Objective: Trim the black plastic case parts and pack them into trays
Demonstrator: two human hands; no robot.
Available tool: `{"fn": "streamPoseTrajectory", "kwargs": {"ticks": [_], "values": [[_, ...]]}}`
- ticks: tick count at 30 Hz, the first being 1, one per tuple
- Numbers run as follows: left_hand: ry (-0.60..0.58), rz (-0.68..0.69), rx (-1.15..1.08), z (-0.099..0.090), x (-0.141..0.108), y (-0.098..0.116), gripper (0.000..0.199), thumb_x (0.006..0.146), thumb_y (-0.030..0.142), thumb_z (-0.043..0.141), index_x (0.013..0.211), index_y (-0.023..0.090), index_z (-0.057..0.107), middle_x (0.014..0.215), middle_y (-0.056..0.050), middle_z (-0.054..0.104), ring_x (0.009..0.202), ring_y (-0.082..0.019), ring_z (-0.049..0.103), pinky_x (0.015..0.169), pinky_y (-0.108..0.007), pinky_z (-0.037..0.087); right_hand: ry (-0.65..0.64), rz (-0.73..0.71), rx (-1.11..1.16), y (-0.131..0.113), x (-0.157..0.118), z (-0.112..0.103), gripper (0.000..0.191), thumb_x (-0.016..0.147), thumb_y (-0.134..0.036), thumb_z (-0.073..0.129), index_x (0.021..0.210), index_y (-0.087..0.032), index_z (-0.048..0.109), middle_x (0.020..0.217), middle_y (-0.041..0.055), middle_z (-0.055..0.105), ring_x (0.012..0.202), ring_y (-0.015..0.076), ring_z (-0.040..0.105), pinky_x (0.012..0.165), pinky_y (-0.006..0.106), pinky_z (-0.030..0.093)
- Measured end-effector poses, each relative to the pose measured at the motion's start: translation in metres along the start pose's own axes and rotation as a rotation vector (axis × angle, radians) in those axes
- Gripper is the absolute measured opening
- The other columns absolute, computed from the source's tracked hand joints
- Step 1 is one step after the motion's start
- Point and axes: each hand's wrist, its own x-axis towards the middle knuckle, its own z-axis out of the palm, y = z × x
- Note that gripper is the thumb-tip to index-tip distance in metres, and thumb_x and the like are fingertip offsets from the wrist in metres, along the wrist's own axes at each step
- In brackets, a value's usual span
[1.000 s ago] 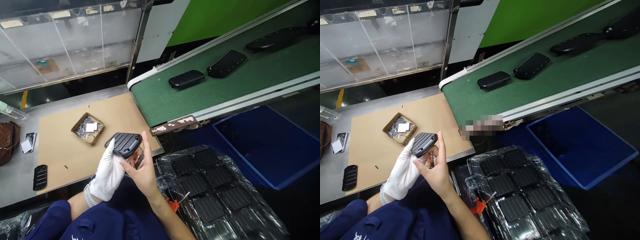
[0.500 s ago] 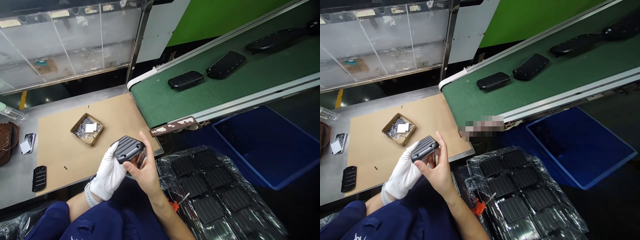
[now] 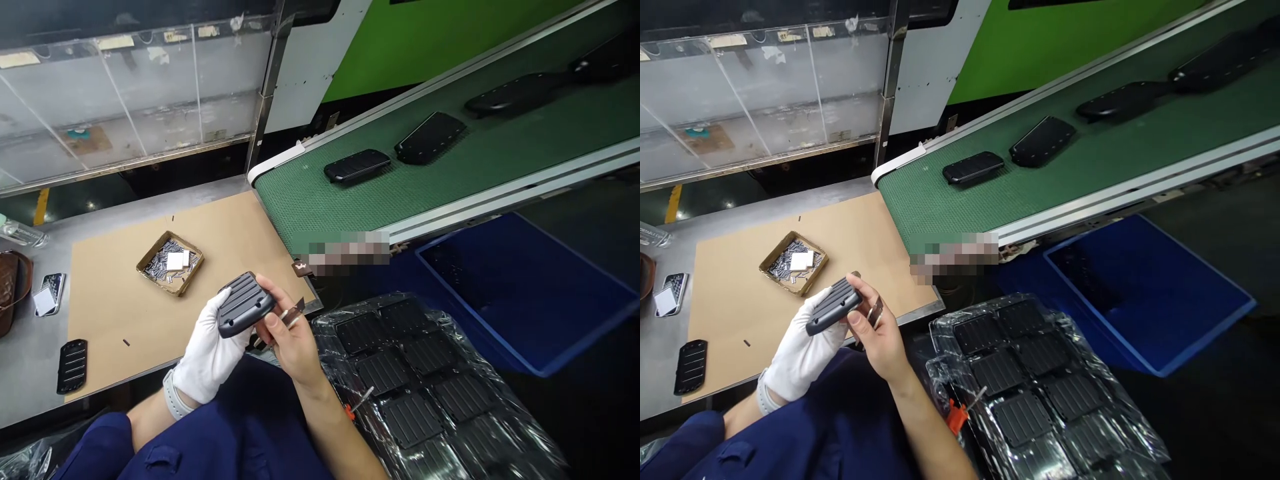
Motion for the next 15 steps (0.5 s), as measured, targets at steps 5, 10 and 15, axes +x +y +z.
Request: {"fn": "streamPoseTrajectory", "kwargs": {"ticks": [5, 10, 15], "values": [[0.043, 0.089, 0.117, 0.001, 0.002, -0.006, 0.031, 0.095, 0.022, 0.035, 0.105, 0.011, 0.062, 0.089, -0.007, 0.073, 0.079, -0.014, 0.069, 0.076, -0.021, 0.055, 0.096, -0.075, -0.093, -0.001, 0.000, 0.004, 0.045, 0.068, -0.052, 0.076, 0.100, -0.025, 0.058, 0.080, -0.0016, 0.059, 0.065, 0.0119, 0.057, 0.060, 0.022, 0.050], [0.055, 0.106, 0.124, 0.003, 0.000, -0.009, 0.028, 0.093, 0.018, 0.037, 0.094, 0.013, 0.065, 0.087, -0.007, 0.073, 0.078, -0.015, 0.070, 0.077, -0.022, 0.054, 0.088, -0.052, -0.089, -0.002, -0.001, 0.001, 0.048, 0.064, -0.053, 0.078, 0.095, -0.025, 0.055, 0.076, -0.0033, 0.055, 0.062, 0.0106, 0.053, 0.056, 0.021, 0.046], [0.025, 0.030, 0.100, 0.004, 0.001, -0.011, 0.033, 0.095, 0.019, 0.035, 0.088, 0.012, 0.066, 0.082, -0.007, 0.073, 0.073, -0.012, 0.070, 0.072, -0.017, 0.054, -0.005, -0.049, -0.053, 0.000, -0.003, -0.009, 0.045, 0.069, -0.051, 0.075, 0.100, -0.025, 0.054, 0.077, -0.0027, 0.054, 0.064, 0.0118, 0.052, 0.059, 0.023, 0.045]]}}
